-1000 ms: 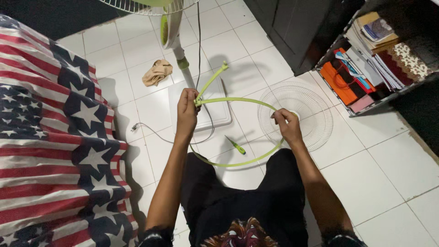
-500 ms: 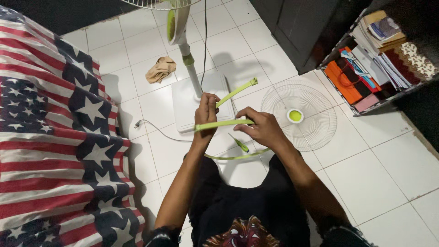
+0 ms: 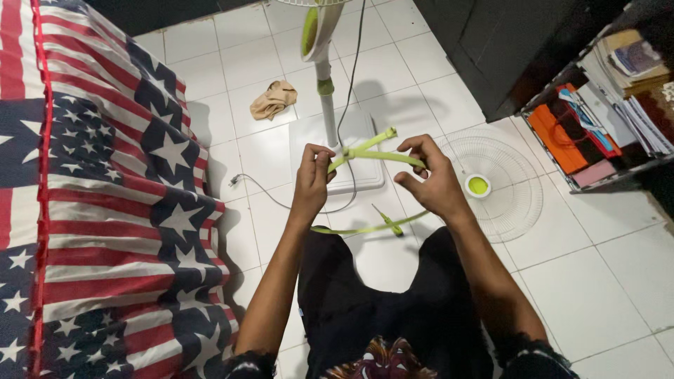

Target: The person assembles a standing fan by attaching the central hub to the blades, securing a plastic ring with a screwdriver, and mounting the front grille.

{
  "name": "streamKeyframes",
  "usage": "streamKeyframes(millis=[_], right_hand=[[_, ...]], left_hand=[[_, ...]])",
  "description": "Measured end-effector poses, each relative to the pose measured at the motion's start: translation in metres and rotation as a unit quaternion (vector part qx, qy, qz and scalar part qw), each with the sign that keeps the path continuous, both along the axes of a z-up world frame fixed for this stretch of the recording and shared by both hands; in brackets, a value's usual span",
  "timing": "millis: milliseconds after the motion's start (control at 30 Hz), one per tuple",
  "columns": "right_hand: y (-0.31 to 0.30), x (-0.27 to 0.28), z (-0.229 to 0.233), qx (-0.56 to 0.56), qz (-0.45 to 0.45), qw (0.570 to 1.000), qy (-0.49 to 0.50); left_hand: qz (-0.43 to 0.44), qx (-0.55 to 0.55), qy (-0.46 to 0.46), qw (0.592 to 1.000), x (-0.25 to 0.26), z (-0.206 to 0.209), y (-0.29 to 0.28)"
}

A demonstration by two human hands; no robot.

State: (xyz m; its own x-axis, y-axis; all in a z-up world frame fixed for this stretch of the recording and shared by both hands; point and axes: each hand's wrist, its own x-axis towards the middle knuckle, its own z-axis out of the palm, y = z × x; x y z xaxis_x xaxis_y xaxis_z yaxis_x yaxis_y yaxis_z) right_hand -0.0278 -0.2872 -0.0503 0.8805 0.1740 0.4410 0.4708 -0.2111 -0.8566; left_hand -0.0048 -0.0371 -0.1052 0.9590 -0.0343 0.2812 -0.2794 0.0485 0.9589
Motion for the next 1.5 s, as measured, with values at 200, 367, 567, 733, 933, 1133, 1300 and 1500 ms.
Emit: streamKeyframes(millis=[200,367,567,733,933,1133,1300,1500], right_hand=[[0.014,0.013,0.015,0.061,-0.107,0.992,0.024],[0.005,0.022,0.02,0.027,-0.104,0.993,0.055],[-0.004,0.009,0.026,0.04,-0.074,0.996,0.028],[-0.005,-0.005,0.025,0.008,-0.111,0.993,0.046],[-0.027,0.004,0.01,0.089,-0.111,0.989,0.038],[-0.046,-0.002,-0.004,0.157,-0.041,0.986,0.044],[-0.043,-0.004,-0.003,0.134,0.045,0.99,-0.006],[-0.041,0.007,-0.017,0.146,0.059,0.987,0.0]], left_hand=[[-0.04,0.057,-0.016,0.997,0.002,0.003,-0.013],[-0.18,-0.086,-0.022,0.98,0.008,0.003,-0.027],[-0.195,-0.211,-0.012,0.958,0.012,0.023,-0.047],[-0.183,-0.132,-0.057,0.973,0.0,0.046,-0.076],[-0.176,-0.264,-0.051,0.947,-0.013,0.054,-0.107],[-0.22,-0.379,0.006,0.899,-0.019,0.048,-0.11],[-0.191,-0.222,-0.053,0.955,-0.026,0.054,-0.11],[-0.118,-0.126,-0.082,0.982,-0.024,0.067,-0.109]])
